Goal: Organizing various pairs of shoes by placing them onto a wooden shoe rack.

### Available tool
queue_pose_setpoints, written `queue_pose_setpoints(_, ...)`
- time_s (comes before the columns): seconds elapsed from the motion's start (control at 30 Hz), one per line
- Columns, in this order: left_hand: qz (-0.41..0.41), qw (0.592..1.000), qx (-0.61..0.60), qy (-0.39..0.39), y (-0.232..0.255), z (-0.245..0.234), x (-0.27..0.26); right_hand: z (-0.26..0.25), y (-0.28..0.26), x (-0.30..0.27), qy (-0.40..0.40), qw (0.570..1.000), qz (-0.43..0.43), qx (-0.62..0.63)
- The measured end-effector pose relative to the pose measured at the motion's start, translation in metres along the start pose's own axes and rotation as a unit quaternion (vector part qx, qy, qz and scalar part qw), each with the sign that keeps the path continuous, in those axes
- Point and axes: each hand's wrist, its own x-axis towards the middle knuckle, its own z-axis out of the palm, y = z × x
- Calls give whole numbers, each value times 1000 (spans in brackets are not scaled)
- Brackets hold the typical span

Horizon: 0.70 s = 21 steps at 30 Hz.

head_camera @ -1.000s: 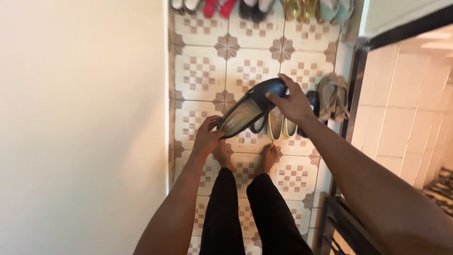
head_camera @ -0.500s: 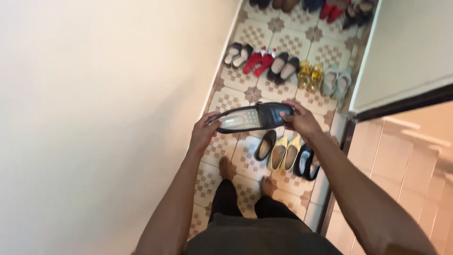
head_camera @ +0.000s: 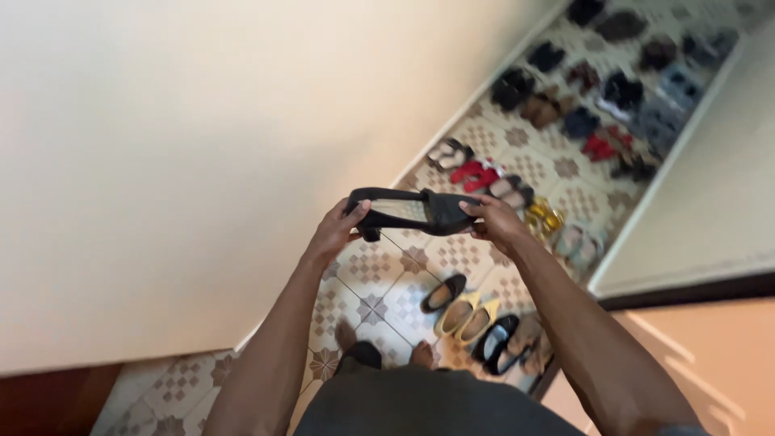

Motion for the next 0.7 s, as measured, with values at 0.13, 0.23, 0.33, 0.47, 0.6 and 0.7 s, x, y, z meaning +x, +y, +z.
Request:
queue_pose_setpoints(0.13, 30, 998, -30, 43, 2, -28, -37, 37, -32, -10, -54, 998, -32, -24)
queue_pose_setpoints(0.23, 44, 994, -31, 90, 8, -49, -61, 68, -46, -16, -95, 993, -49, -54)
queue_pose_setpoints(0.33, 56, 989, -36, 133, 2, -68, -101, 103, -43, -33, -126, 989, -48, -62)
queue_pose_setpoints(0.47, 94, 976, -64, 185, -7, -106, -161, 163, -27, -38, -180, 979, -52, -86)
queue_pose_setpoints(0.6, 121, 957, -71, 256, -40, -148, -244, 243, -19, -87, -245, 964, -46, -95)
queue_pose_setpoints(0.7, 117, 936, -107, 314, -57, -185, -301, 299, 6, -102, -288, 949, -54, -116)
